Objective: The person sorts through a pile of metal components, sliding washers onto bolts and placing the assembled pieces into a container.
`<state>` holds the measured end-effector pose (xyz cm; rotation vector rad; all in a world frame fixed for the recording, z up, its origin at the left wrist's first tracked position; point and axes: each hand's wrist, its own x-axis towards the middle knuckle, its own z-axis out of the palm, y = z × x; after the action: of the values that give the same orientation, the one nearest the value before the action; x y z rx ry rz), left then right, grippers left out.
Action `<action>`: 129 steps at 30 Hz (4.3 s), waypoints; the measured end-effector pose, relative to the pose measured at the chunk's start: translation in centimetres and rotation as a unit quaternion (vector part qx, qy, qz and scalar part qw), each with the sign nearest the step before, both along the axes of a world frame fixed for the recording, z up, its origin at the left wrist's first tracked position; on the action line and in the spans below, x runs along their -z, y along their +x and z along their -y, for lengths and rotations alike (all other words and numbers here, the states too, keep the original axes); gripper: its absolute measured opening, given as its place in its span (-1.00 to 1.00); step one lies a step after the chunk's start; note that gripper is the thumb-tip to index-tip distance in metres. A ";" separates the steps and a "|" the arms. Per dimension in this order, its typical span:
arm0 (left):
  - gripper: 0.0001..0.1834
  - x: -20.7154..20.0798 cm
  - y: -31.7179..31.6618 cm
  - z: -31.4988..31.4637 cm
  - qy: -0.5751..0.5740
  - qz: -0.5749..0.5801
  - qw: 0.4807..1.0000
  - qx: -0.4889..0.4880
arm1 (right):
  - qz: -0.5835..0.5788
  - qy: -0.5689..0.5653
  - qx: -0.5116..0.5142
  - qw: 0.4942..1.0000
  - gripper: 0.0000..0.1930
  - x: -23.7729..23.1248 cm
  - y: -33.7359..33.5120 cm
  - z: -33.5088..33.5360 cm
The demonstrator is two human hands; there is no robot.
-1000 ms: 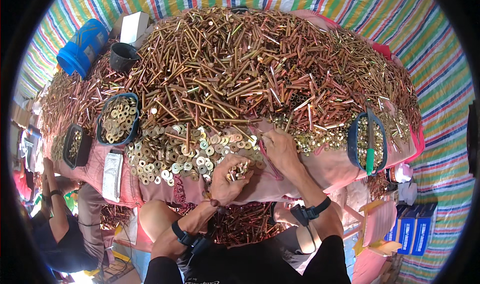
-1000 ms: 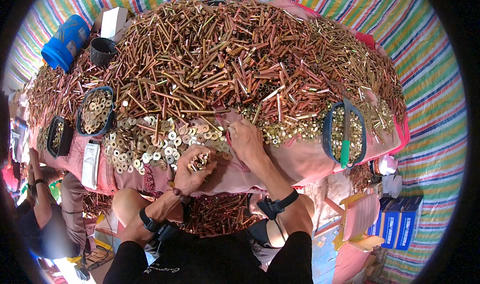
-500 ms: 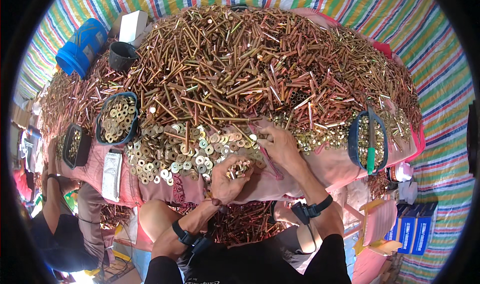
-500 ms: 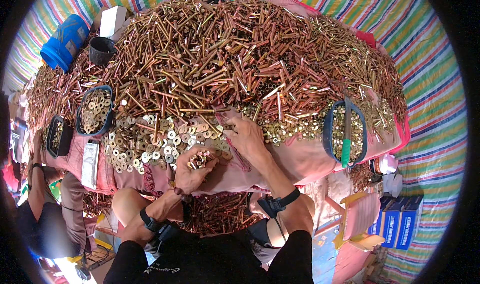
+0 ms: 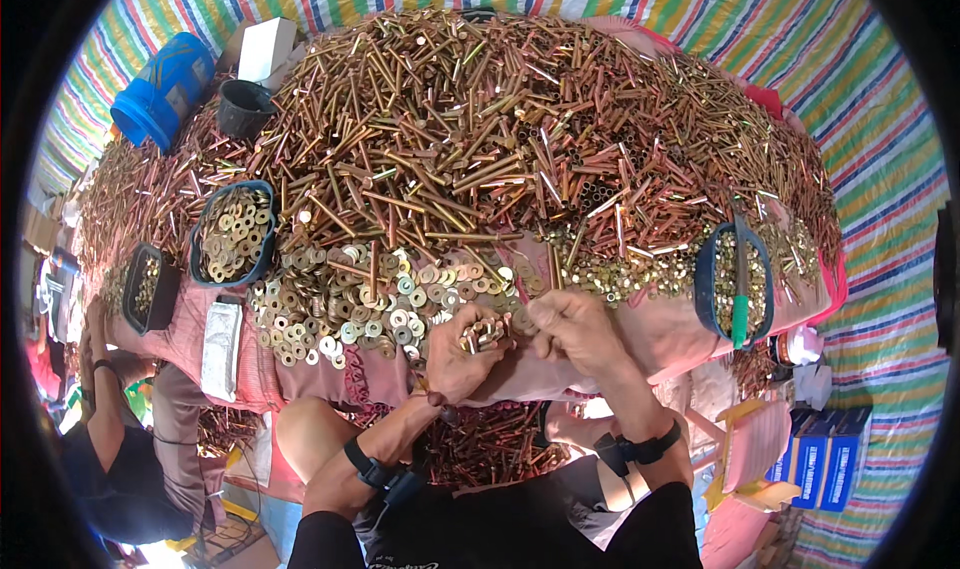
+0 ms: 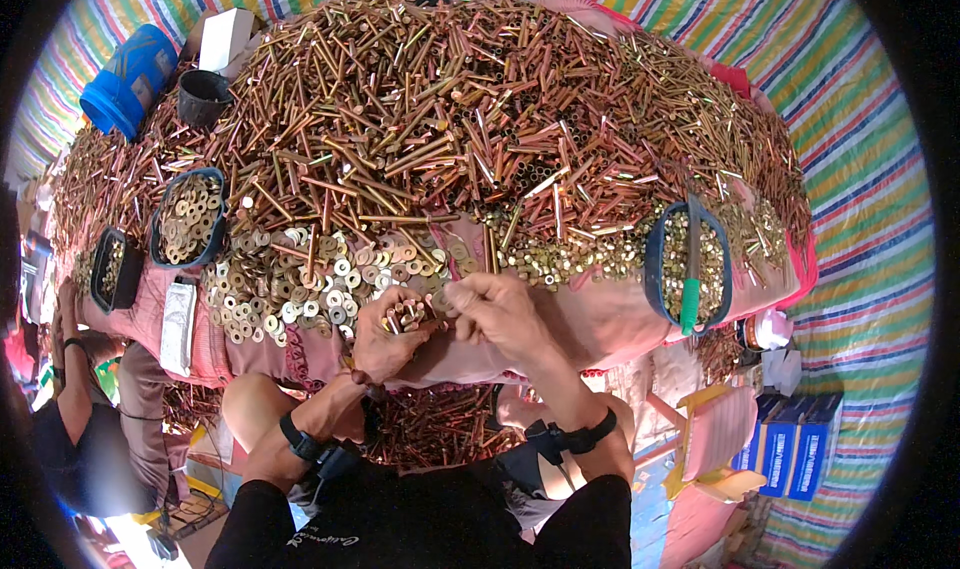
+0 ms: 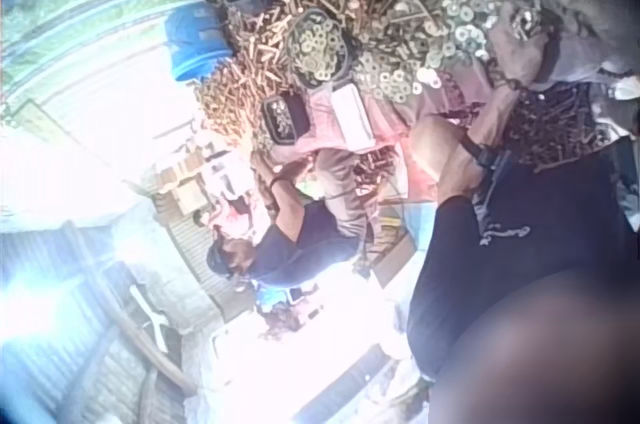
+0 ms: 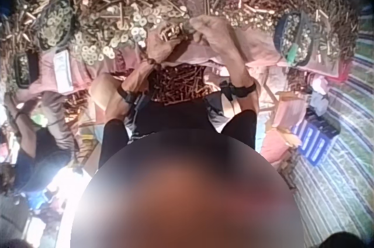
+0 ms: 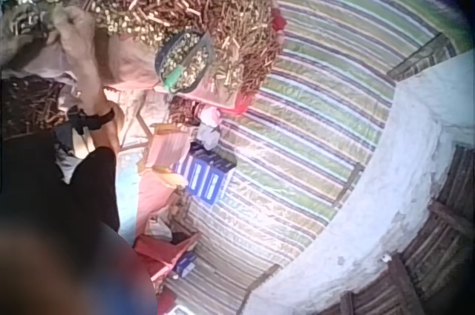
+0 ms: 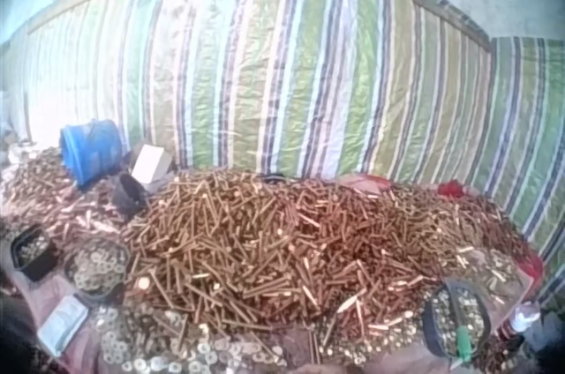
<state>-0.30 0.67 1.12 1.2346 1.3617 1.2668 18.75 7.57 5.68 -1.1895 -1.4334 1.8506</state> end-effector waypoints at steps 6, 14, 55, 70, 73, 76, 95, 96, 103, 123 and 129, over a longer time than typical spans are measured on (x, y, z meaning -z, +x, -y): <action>-0.67 0.4 0.0 0.0 -0.009 0.001 1.000 0.021 | 0.036 0.093 0.014 0.995 -0.63 0.1 -0.6 1.2; -0.71 1.1 0.7 0.4 0.053 -0.035 0.998 0.010 | 0.006 0.070 0.049 0.996 -0.65 0.3 -0.5 2.0; -0.76 1.5 1.0 0.4 0.000 0.011 1.000 0.024 | 0.144 0.371 0.045 0.916 -0.79 -0.8 0.2 2.6; -0.76 1.9 0.4 0.5 0.044 0.099 0.994 0.031 | 0.247 0.494 -0.071 0.831 -0.84 3.3 -0.3 3.4; -0.72 2.8 0.3 0.4 0.041 0.120 0.991 0.032 | 0.244 0.486 -0.092 0.834 -0.85 3.3 0.2 2.7; -0.74 2.4 0.5 0.6 0.006 0.125 0.992 0.028 | 0.256 0.439 0.005 0.861 -0.85 3.1 1.3 1.0; -0.80 2.5 0.5 0.3 0.023 0.086 0.995 0.045 | 0.416 0.403 0.116 0.807 -0.79 4.3 1.9 -3.3; -0.80 2.5 0.5 0.3 0.024 0.091 0.994 0.050 | 0.415 0.404 0.115 0.807 -0.79 4.4 1.8 -3.5; -0.81 1.9 0.6 0.3 -0.010 0.125 0.991 0.053 | 0.440 0.418 0.091 0.789 -0.74 4.6 1.5 -4.7; -0.77 0.8 0.4 0.2 0.001 0.080 0.996 0.047 | -0.069 0.023 -0.050 0.996 -0.64 0.4 1.2 1.1; -0.72 0.6 0.3 0.1 -0.005 0.063 0.997 0.048 | -0.104 0.046 -0.045 0.993 -0.72 2.5 1.7 1.3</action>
<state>-0.02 0.52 0.56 1.1794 1.2029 1.2468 20.41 6.23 3.22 -0.8735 -1.4572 1.8846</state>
